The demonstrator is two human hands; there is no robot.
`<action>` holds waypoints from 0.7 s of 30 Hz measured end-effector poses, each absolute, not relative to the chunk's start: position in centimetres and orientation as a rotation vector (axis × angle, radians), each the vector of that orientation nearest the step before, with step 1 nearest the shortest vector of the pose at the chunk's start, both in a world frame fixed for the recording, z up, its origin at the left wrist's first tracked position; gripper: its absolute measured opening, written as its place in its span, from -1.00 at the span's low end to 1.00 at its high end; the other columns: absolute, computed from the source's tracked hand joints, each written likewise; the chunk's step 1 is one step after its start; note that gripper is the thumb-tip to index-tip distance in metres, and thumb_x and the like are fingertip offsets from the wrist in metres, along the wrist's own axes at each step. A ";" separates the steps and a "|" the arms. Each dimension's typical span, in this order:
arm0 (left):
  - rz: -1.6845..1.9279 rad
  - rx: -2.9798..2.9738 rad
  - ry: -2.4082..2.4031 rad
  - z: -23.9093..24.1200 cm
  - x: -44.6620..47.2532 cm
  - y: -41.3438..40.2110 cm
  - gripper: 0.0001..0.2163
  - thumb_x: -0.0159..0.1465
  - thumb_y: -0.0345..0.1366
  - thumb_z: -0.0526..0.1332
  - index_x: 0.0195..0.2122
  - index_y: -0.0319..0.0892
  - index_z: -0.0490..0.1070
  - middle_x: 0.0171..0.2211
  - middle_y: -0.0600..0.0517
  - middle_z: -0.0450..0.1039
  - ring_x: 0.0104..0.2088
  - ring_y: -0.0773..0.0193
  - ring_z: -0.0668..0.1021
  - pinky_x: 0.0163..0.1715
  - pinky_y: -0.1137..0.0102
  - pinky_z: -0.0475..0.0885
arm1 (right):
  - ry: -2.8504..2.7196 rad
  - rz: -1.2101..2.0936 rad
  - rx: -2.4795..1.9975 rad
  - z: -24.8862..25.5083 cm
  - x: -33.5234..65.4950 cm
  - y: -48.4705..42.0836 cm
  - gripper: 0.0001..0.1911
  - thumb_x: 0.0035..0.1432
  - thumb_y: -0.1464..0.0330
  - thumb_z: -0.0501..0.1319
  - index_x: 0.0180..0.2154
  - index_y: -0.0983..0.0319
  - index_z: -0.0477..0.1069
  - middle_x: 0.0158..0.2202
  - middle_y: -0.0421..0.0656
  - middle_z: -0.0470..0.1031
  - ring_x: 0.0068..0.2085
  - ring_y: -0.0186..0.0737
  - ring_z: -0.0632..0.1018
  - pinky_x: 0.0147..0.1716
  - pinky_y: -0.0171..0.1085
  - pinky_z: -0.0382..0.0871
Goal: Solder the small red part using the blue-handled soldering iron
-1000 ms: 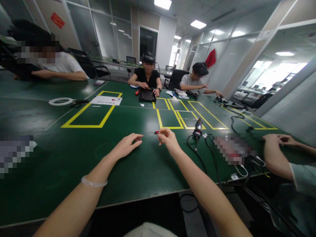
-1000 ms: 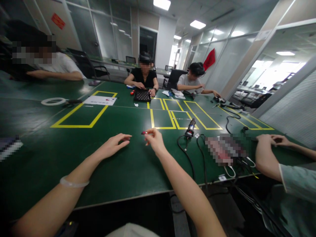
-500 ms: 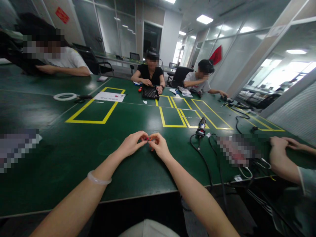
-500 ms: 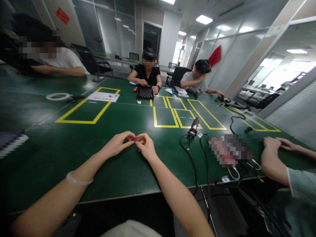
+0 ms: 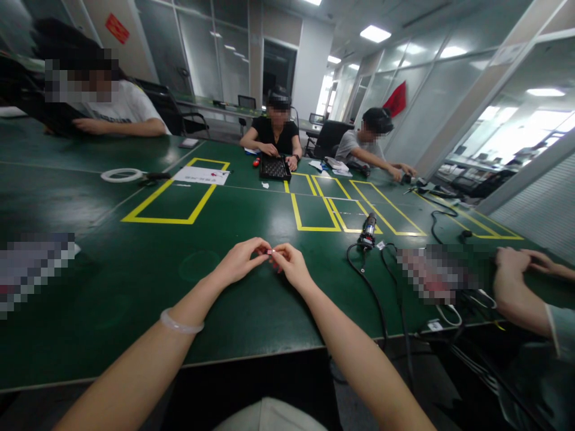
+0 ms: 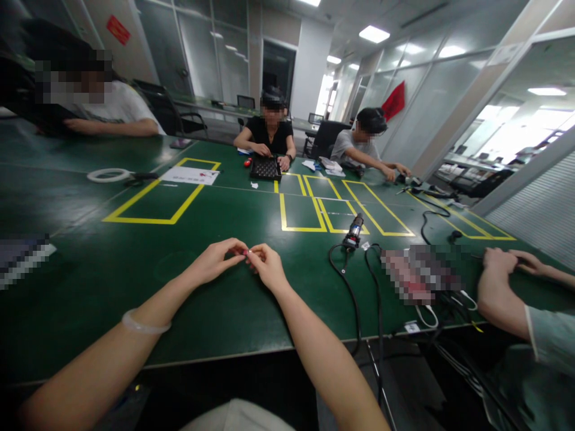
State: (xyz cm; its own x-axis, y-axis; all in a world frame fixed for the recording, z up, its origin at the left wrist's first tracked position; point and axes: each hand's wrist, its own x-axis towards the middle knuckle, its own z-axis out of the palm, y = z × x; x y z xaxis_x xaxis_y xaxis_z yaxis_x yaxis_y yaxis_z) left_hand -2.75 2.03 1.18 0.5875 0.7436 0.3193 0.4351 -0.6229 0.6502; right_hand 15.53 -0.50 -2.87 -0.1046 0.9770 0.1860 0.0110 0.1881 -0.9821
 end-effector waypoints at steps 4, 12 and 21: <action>0.763 2.302 0.968 1.3 -2.7 2.0 -0.78 0.30 -0.18 0.11 -0.14 -0.16 0.42 -0.21 -0.01 0.50 -0.21 0.21 0.53 -0.19 0.36 0.40 | -1.329 1.204 -0.996 -3.1 15.5 -0.3 -0.66 0.09 0.08 0.24 -0.28 0.23 0.35 -0.48 -0.22 0.47 -0.52 -0.37 0.44 -0.62 -0.42 0.27; 0.781 2.262 0.956 1.2 -2.7 2.0 -0.76 0.28 -0.16 0.14 -0.10 -0.16 0.40 -0.21 0.00 0.51 -0.24 0.22 0.54 -0.20 0.37 0.41 | -1.209 1.314 -0.934 -3.2 15.6 -0.1 -0.61 -0.02 0.09 0.33 -0.29 0.22 0.33 -0.50 -0.24 0.49 -0.53 -0.37 0.46 -0.60 -0.41 0.30; 0.762 2.267 0.959 1.2 -2.7 1.9 -0.77 0.31 -0.14 0.10 -0.14 -0.14 0.41 -0.21 0.00 0.52 -0.22 0.21 0.54 -0.17 0.36 0.41 | -1.170 1.357 -0.934 -2.9 15.6 -0.3 -0.56 -0.04 0.09 0.36 -0.23 0.22 0.32 -0.48 -0.25 0.50 -0.51 -0.37 0.48 -0.59 -0.41 0.33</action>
State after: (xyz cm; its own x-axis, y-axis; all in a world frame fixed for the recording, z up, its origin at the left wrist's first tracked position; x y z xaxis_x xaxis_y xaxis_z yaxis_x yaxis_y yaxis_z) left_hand -2.67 1.92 1.19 0.5832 0.7624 0.2805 0.4462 -0.5892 0.6737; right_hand 15.64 -0.27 -2.90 -0.1284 0.9888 0.0760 -0.2211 0.0461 -0.9742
